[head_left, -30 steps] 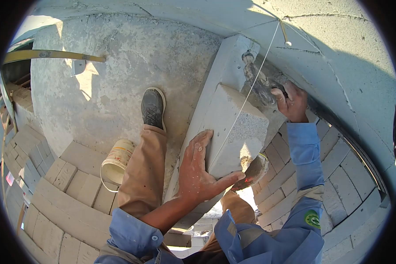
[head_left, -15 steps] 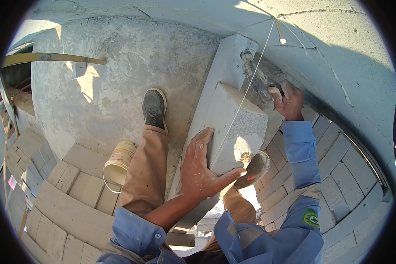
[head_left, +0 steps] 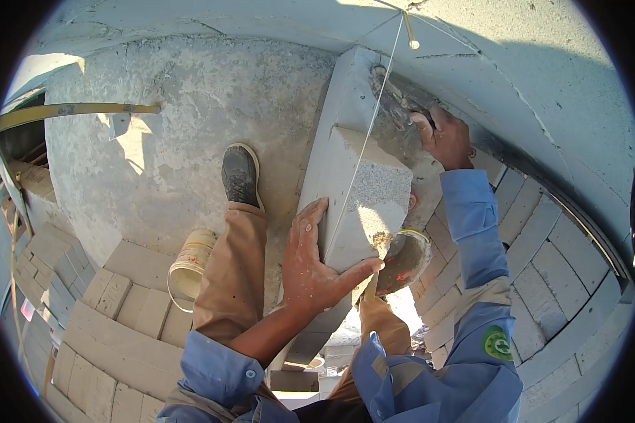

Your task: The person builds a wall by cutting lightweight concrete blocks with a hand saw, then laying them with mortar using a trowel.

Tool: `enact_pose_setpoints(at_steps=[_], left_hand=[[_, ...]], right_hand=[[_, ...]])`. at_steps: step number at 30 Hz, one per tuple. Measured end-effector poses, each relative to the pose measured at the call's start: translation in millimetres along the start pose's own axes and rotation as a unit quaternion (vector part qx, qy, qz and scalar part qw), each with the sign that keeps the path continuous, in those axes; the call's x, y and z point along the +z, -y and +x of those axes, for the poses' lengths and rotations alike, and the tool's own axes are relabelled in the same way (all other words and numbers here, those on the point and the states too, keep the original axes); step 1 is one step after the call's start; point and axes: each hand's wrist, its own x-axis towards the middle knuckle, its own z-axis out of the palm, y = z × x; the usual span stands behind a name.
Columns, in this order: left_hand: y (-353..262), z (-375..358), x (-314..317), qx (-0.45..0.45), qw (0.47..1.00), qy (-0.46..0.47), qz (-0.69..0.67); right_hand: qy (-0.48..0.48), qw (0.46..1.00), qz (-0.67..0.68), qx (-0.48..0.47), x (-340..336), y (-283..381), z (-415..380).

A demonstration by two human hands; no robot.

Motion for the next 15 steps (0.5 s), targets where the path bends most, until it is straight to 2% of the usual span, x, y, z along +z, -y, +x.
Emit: enact_pose_setpoints(at_steps=[5,7,8,9,10,11,12,13,14,15], left_hand=[[7,2,2,0.02,1.0,-0.005,-0.008],[8,2,2,0.032,0.999,-0.017,0.007],[8,3,3,0.035,0.999,-0.022,0.006],[7,2,4,0.036,0.999,-0.018,0.005],[7,1,4,0.017,1.0,-0.018,0.002],[7,1,5,-0.001,1.0,-0.017,-0.001],[7,2,5,0.001,1.0,-0.014,0.001],[10,2,5,0.002,1.0,-0.01,0.002],[14,2,5,0.007,1.0,-0.01,0.0],[14,2,4,0.011,1.0,-0.01,-0.001]], right_hand=[[-0.028,0.996,0.065,0.046,-3,18,-29],[-0.032,0.956,0.231,0.179,-3,37,-56],[-0.033,0.956,0.227,0.182,4,43,-70],[-0.032,0.897,0.338,0.284,16,50,-85],[-0.031,0.812,0.442,0.38,22,58,-93],[-0.033,0.811,0.44,0.384,16,69,-89],[-0.03,0.683,0.558,0.471,6,82,-81],[-0.027,0.53,0.655,0.538,0,91,-76],[-0.033,0.467,0.704,0.534,5,90,-74],[-0.035,0.464,0.705,0.536,6,90,-68]])
